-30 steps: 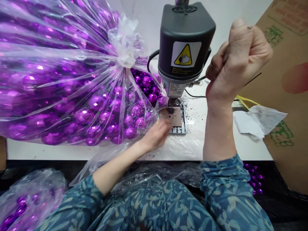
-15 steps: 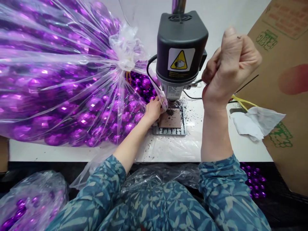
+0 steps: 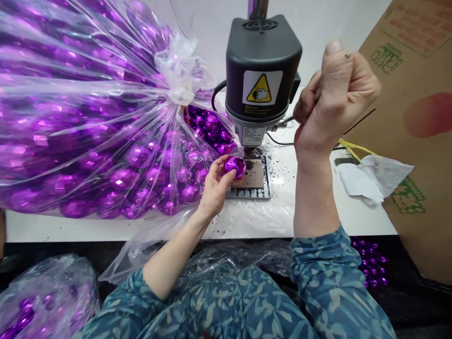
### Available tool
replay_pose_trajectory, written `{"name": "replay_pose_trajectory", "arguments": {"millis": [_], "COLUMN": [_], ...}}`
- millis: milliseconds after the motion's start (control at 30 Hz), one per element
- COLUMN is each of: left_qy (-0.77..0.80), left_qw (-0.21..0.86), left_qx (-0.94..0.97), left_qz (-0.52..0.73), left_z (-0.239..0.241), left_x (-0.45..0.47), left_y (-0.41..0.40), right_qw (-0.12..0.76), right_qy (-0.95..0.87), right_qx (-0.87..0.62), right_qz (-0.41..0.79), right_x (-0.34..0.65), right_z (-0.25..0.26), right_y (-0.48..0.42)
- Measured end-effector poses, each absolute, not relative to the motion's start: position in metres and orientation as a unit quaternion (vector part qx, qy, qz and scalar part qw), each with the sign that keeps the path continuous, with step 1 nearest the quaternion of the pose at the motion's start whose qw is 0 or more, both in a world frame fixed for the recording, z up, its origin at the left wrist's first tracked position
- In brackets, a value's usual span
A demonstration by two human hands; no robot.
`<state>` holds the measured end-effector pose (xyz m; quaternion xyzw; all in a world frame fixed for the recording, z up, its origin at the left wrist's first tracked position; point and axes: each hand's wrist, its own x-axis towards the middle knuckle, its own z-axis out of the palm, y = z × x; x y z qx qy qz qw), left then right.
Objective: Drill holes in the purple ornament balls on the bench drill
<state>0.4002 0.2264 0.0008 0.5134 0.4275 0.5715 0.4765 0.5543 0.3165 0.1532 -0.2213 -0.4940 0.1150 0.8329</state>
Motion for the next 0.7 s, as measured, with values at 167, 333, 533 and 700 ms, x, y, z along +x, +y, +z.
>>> {"name": "replay_pose_trajectory", "arguments": {"millis": [167, 333, 533, 700], "left_qy": [0.435, 0.398, 0.463, 0.536], "left_qw": [0.562, 0.613, 0.47, 0.343], "left_qx": [0.452, 0.477, 0.56, 0.621], "left_qz": [0.54, 0.489, 0.502, 0.457], "left_z": [-0.015, -0.012, -0.031, -0.047], "left_x": [0.395, 0.395, 0.408, 0.407], "left_y": [0.212, 0.209, 0.209, 0.229], "right_qw": [0.839, 0.833, 0.823, 0.819], "right_qy": [-0.487, -0.493, -0.503, -0.508], "right_qx": [-0.197, -0.207, -0.238, -0.248], "right_qz": [0.14, 0.141, 0.112, 0.103], "right_x": [0.553, 0.553, 0.555, 0.554], "right_z": [0.155, 0.156, 0.155, 0.155], "right_y": [0.314, 0.311, 0.312, 0.312]}}
